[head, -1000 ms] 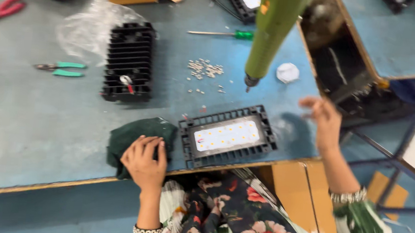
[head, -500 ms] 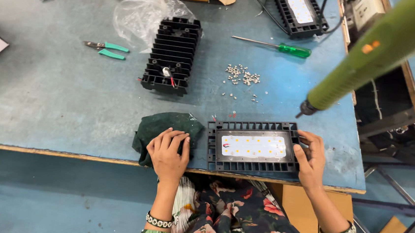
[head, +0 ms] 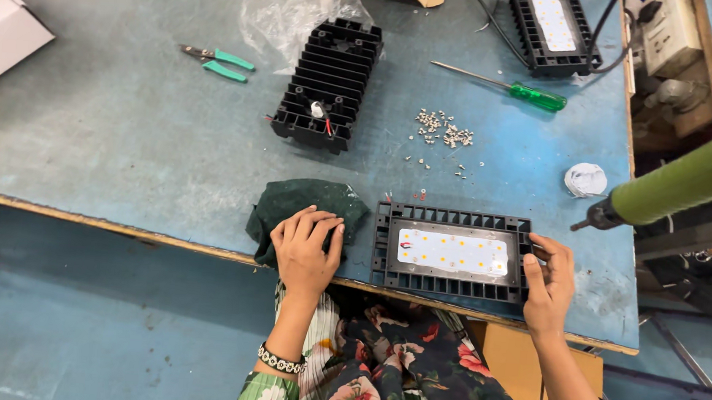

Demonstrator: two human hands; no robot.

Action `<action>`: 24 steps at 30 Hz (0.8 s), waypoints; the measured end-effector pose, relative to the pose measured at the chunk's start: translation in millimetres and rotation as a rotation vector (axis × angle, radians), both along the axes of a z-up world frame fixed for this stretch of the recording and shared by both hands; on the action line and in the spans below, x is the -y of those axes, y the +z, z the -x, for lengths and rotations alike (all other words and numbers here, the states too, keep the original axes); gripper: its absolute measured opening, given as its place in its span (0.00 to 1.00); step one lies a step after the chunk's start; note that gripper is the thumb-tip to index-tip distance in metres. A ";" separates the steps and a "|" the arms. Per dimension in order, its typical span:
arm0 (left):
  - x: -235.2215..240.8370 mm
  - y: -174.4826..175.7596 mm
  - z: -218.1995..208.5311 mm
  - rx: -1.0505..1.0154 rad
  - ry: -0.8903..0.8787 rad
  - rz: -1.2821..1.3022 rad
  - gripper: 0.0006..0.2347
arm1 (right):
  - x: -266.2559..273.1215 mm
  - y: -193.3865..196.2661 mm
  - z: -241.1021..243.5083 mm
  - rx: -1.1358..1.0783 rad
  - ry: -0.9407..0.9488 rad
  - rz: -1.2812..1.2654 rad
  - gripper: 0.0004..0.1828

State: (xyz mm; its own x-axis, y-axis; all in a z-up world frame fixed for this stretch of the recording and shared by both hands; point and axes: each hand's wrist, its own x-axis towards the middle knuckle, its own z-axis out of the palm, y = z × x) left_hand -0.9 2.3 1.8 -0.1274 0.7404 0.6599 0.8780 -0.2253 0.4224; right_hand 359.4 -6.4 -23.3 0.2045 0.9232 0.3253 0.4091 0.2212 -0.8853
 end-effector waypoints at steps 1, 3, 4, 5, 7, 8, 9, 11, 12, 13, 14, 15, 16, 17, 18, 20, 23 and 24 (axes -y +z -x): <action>0.1 -0.3 0.1 0.000 -0.003 -0.003 0.03 | 0.7 -0.7 0.1 -0.008 0.004 -0.002 0.18; 0.7 -0.5 0.3 0.003 -0.005 -0.002 0.03 | 0.7 -1.9 0.0 -0.018 0.010 -0.007 0.18; 1.4 -0.3 0.6 0.005 -0.007 -0.002 0.03 | 0.4 -2.3 0.0 -0.020 0.011 -0.009 0.18; 1.8 -0.3 0.7 0.003 -0.009 -0.002 0.03 | 0.0 -2.3 -0.4 -0.021 0.012 -0.011 0.18; 1.4 -0.7 0.6 0.000 -0.011 -0.003 0.03 | 0.2 -2.1 -1.1 -0.012 0.004 -0.002 0.18; 0.5 -1.0 0.5 0.002 -0.010 -0.003 0.03 | 1.6 -1.8 -1.2 -0.008 0.001 0.001 0.18; -0.6 -1.1 0.4 0.004 -0.010 -0.004 0.03 | 2.4 -1.3 -1.0 -0.006 0.004 -0.004 0.18; 0.0 -0.9 0.0 0.001 -0.008 -0.004 0.03 | 0.5 0.5 -0.8 -0.001 0.009 -0.015 0.18; 1.5 -0.6 0.3 -0.003 -0.005 -0.004 0.03 | 0.8 1.1 -0.1 0.012 0.002 -0.005 0.18; 1.9 0.2 1.9 -0.010 -0.008 -0.008 0.03 | 1.6 1.0 2.3 0.021 -0.010 0.002 0.18; 4.4 1.4 3.9 -0.019 0.012 -0.005 0.02 | 1.8 0.5 4.9 0.030 -0.022 0.009 0.18; 2.6 2.4 1.8 -0.020 0.009 -0.011 0.02 | 1.9 2.0 3.1 0.033 -0.029 0.022 0.18; 0.5 3.2 -1.6 -0.020 0.006 -0.017 0.02 | 0.7 3.3 1.1 0.036 -0.037 0.035 0.18; 0.0 3.9 -4.0 -0.021 0.008 -0.007 0.03 | 1.3 3.7 0.6 0.033 -0.047 0.053 0.18; -0.8 4.2 -6.4 -0.023 0.009 0.004 0.03 | 0.7 4.7 -1.0 0.015 -0.042 0.040 0.18; 0.8 4.4 -3.0 -0.040 0.024 0.019 0.03 | -0.8 4.2 4.3 -0.034 -0.019 0.024 0.18; 0.2 0.8 -3.2 -0.055 0.026 0.032 0.03 | 0.1 7.2 4.7 -0.012 -0.017 -0.008 0.18; -0.4 -1.3 -4.0 -0.058 0.023 0.034 0.03 | -0.1 8.1 3.1 -0.011 -0.017 0.000 0.18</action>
